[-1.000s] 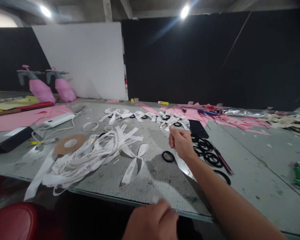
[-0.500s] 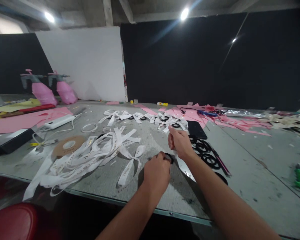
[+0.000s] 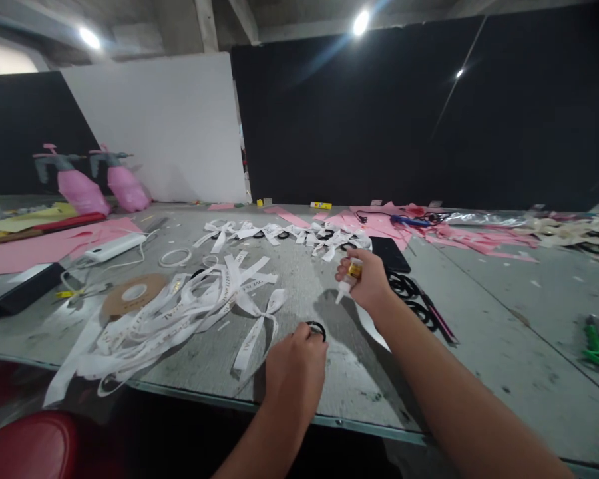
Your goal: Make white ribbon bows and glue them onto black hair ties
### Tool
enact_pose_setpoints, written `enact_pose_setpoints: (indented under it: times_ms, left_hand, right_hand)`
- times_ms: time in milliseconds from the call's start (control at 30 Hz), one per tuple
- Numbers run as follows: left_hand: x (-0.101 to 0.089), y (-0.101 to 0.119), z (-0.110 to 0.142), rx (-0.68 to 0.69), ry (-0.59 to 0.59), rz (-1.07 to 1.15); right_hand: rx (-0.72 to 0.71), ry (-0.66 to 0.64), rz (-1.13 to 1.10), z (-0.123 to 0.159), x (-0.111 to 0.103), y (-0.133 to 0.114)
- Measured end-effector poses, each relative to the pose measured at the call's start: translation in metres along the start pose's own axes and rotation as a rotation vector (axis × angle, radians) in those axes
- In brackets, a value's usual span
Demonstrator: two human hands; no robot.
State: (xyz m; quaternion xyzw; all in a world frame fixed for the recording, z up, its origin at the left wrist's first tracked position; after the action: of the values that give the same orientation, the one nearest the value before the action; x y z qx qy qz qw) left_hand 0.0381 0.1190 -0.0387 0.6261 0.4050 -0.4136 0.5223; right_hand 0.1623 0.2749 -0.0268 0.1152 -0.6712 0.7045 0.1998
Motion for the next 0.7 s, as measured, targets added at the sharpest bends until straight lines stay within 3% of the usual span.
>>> enact_pose_setpoints:
  times_ms: [133,233,333,433,533,700]
  left_hand:
    - [0.001,-0.003,0.006,-0.022,-0.005,-0.022]
    - [0.001,-0.001,0.009,0.015,0.054,-0.038]
    - [-0.008,0.003,0.020,0.087,0.179,-0.046]
    - [-0.033,-0.003,0.042,0.130,0.368,-0.009]
    - [-0.062,-0.033,0.056,0.025,0.464,0.022]
    - [-0.077,-0.096,0.043,-0.327,0.308,0.004]
  right_hand:
    - [0.030,0.067,-0.007,-0.012,-0.010,0.009]
    - [0.024,0.103,0.060,-0.018,-0.014,0.019]
    - [-0.013,0.134,0.164,-0.019,-0.018,0.027]
    - [-0.069,0.167,0.295,-0.020,-0.022,0.030]
    - [-0.123,0.167,0.449,-0.021,-0.024,0.031]
    - [-0.291,0.142,0.774,-0.021,-0.023,0.018]
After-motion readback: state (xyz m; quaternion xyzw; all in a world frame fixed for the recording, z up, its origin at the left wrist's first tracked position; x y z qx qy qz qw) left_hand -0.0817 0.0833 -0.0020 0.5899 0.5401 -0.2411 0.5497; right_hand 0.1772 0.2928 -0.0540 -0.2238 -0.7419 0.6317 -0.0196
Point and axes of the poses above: each hand's wrist, its own z-axis away from the middle knuckle, its own x-axis out of the palm, y = z × x, the point moved 9 cm from there along -z, towards the middle knuckle, and after that the axes turned 5 degrees about y, right-handed, at the moved point
